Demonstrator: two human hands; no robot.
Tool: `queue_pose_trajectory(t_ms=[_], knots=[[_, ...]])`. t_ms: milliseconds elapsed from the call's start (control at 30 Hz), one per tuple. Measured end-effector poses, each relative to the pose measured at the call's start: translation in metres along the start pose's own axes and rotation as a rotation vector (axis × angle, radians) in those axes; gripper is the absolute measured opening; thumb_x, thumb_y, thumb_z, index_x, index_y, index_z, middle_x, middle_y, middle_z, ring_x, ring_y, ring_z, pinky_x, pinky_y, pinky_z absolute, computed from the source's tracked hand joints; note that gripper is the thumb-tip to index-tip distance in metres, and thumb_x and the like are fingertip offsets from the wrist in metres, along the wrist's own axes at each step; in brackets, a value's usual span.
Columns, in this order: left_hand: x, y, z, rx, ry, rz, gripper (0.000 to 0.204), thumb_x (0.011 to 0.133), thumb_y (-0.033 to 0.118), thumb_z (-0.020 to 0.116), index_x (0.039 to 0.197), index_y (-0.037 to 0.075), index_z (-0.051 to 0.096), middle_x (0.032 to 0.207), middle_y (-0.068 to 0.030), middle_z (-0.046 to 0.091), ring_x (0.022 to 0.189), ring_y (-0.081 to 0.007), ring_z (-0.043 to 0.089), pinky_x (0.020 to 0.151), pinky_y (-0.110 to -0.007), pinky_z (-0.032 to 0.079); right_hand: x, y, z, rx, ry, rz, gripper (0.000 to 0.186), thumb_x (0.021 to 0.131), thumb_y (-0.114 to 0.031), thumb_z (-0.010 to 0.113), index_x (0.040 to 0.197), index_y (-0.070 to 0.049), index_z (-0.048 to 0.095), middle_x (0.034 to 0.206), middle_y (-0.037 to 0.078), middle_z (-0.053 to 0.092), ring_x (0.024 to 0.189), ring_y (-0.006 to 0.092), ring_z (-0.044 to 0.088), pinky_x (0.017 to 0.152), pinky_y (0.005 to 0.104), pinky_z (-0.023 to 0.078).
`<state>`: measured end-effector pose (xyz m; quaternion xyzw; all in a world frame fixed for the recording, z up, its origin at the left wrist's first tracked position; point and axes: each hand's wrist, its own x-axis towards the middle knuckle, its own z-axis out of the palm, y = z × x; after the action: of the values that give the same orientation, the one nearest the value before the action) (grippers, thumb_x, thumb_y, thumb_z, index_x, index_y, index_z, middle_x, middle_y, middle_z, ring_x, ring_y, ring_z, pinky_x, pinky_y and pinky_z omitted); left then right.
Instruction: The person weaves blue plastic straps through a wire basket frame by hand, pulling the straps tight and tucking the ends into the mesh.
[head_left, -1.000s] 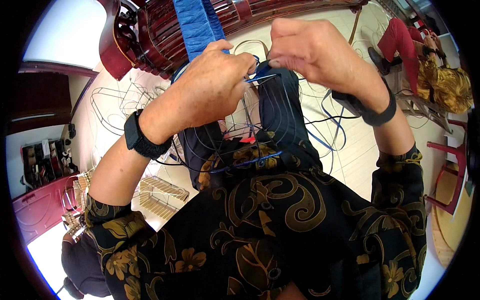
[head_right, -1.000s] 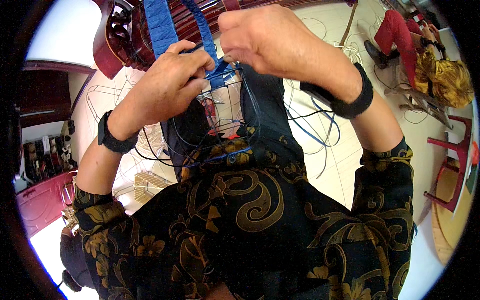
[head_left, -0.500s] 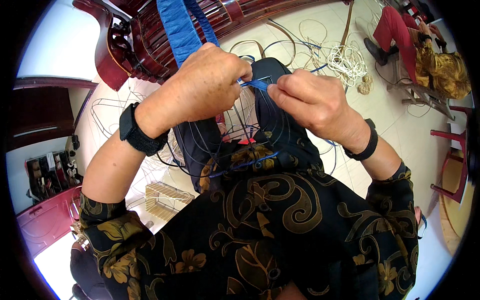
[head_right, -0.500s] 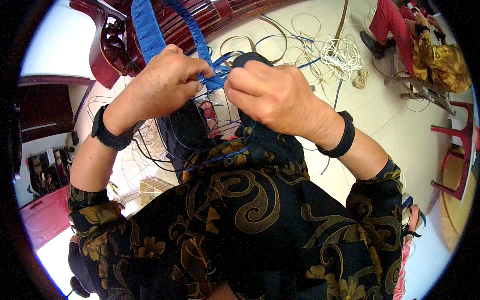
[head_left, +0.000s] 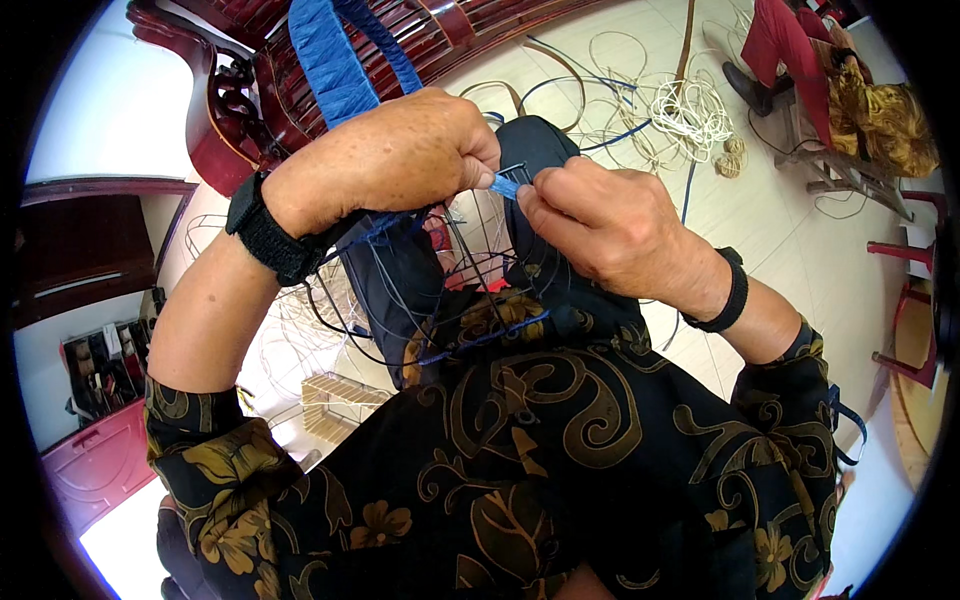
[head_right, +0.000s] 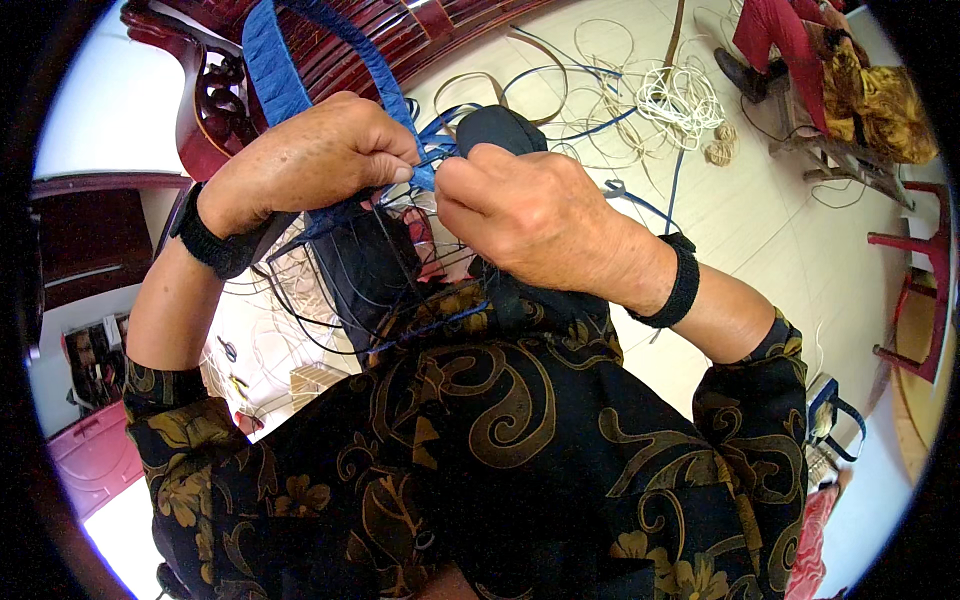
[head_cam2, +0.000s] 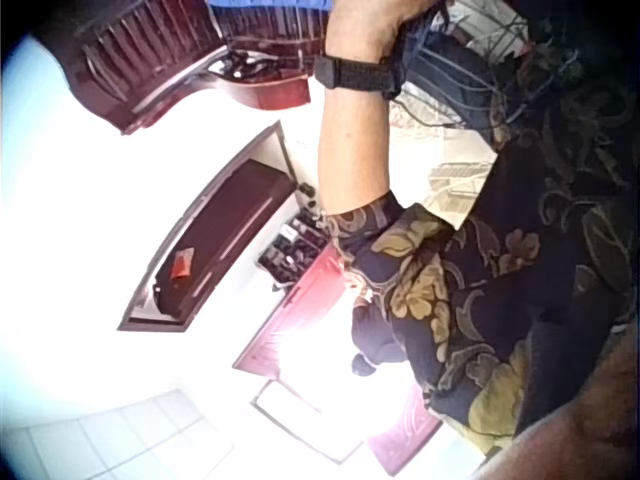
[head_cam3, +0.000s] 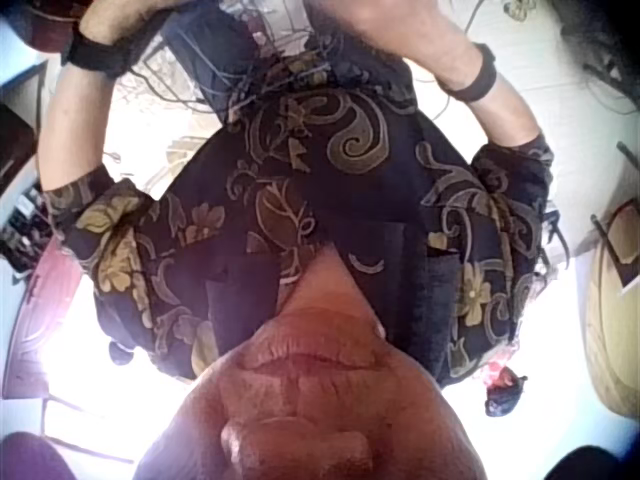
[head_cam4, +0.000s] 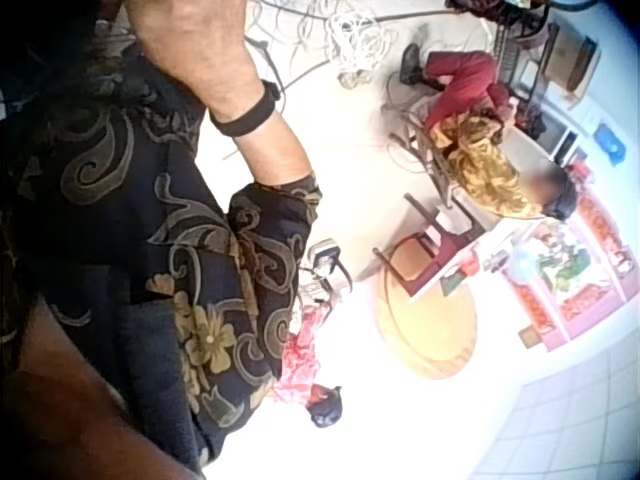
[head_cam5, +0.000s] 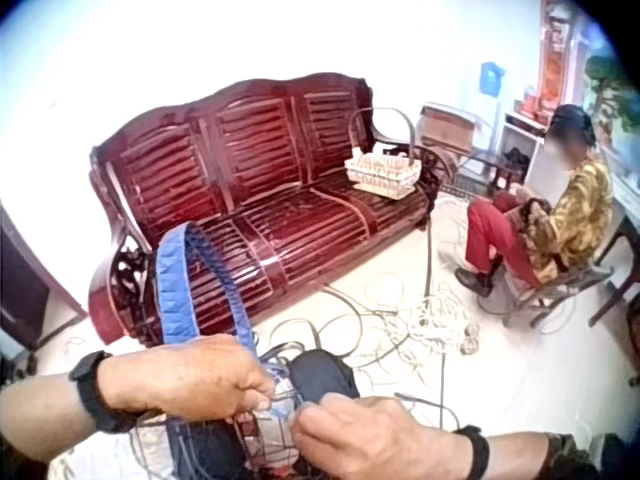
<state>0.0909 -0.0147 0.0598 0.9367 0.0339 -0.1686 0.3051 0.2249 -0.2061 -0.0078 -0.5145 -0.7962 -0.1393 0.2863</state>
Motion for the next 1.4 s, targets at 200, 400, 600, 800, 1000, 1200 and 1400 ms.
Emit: queue_pose_trajectory(t_ms=[200, 400, 600, 800, 1000, 1200, 1400], knots=[[-0.001, -0.005, 0.008, 0.054, 0.083, 0.065, 0.019, 0.090, 0.009, 0.067, 0.077, -0.003, 0.062, 0.062, -0.0162, 0.059, 0.058, -0.0283, 0.060, 0.057, -0.039, 0.046, -0.001, 0.009, -0.007, 0.210, 0.063, 0.138, 0.013, 0.079, -0.017, 0.074, 0.083, -0.005, 0.069, 0.087, 0.005, 0.061, 0.074, 0.0195, 0.064, 0.059, 0.0323, 0.054], [-0.005, -0.001, 0.024, 0.139, 0.235, 0.094, 0.015, 0.089, 0.009, 0.067, 0.080, -0.002, 0.062, 0.062, -0.0188, 0.055, 0.059, -0.0357, 0.058, 0.057, -0.040, 0.045, 0.007, 0.059, 0.024, 0.541, 0.046, 0.266, 0.023, 0.092, -0.023, 0.063, 0.093, -0.002, 0.072, 0.091, 0.016, 0.071, 0.084, 0.0342, 0.067, 0.076, 0.0401, 0.053], [-0.011, 0.009, 0.042, 0.256, 0.361, -0.004, 0.008, 0.084, 0.009, 0.069, 0.084, 0.003, 0.065, 0.067, -0.0205, 0.059, 0.065, -0.0410, 0.061, 0.060, -0.046, 0.048, 0.023, 0.085, 0.048, 1.194, -0.629, 0.544, 0.033, 0.102, -0.032, 0.063, 0.103, -0.001, 0.072, 0.089, 0.001, 0.068, 0.083, 0.0090, 0.058, 0.080, 0.0284, 0.049], [-0.010, 0.019, 0.065, 0.581, 0.458, -0.049, 0.016, 0.081, 0.011, 0.071, 0.089, 0.006, 0.058, 0.068, -0.0141, 0.062, 0.064, -0.0371, 0.063, 0.061, -0.046, 0.049, 0.046, 0.118, 0.076, 1.605, -1.004, 0.388, 0.032, 0.095, -0.025, 0.071, 0.108, 0.003, 0.074, 0.098, 0.004, 0.073, 0.091, 0.0112, 0.062, 0.090, 0.0294, 0.048], [-0.008, 0.024, 0.067, 0.640, 0.535, 0.000, 0.015, 0.076, 0.004, 0.067, 0.087, 0.005, 0.058, 0.060, -0.0076, 0.054, 0.059, -0.0251, 0.058, 0.053, -0.038, 0.045, 0.068, 0.122, 0.117, 1.912, -1.266, 0.191, 0.042, 0.092, -0.017, 0.069, 0.121, 0.012, 0.065, 0.116, 0.015, 0.072, 0.106, 0.0206, 0.066, 0.101, 0.0331, 0.047], [-0.009, 0.022, 0.064, 0.682, 0.528, 0.061, 0.016, 0.076, 0.002, 0.067, 0.091, 0.001, 0.061, 0.062, -0.0050, 0.052, 0.060, -0.0210, 0.056, 0.051, -0.035, 0.044, 0.061, 0.114, 0.127, 2.202, -1.218, 0.190, 0.036, 0.088, -0.008, 0.066, 0.117, 0.013, 0.064, 0.110, 0.015, 0.072, 0.099, 0.0188, 0.069, 0.091, 0.0288, 0.052], [-0.010, 0.021, 0.061, 0.553, 0.560, 0.024, 0.017, 0.080, -0.001, 0.069, 0.091, 0.003, 0.057, 0.067, -0.0095, 0.055, 0.062, -0.0285, 0.059, 0.054, -0.040, 0.046, 0.044, 0.116, 0.140, 2.400, -0.844, 0.261, 0.031, 0.091, -0.021, 0.066, 0.112, 0.001, 0.071, 0.116, 0.014, 0.071, 0.108, 0.0257, 0.065, 0.104, 0.0420, 0.043]])
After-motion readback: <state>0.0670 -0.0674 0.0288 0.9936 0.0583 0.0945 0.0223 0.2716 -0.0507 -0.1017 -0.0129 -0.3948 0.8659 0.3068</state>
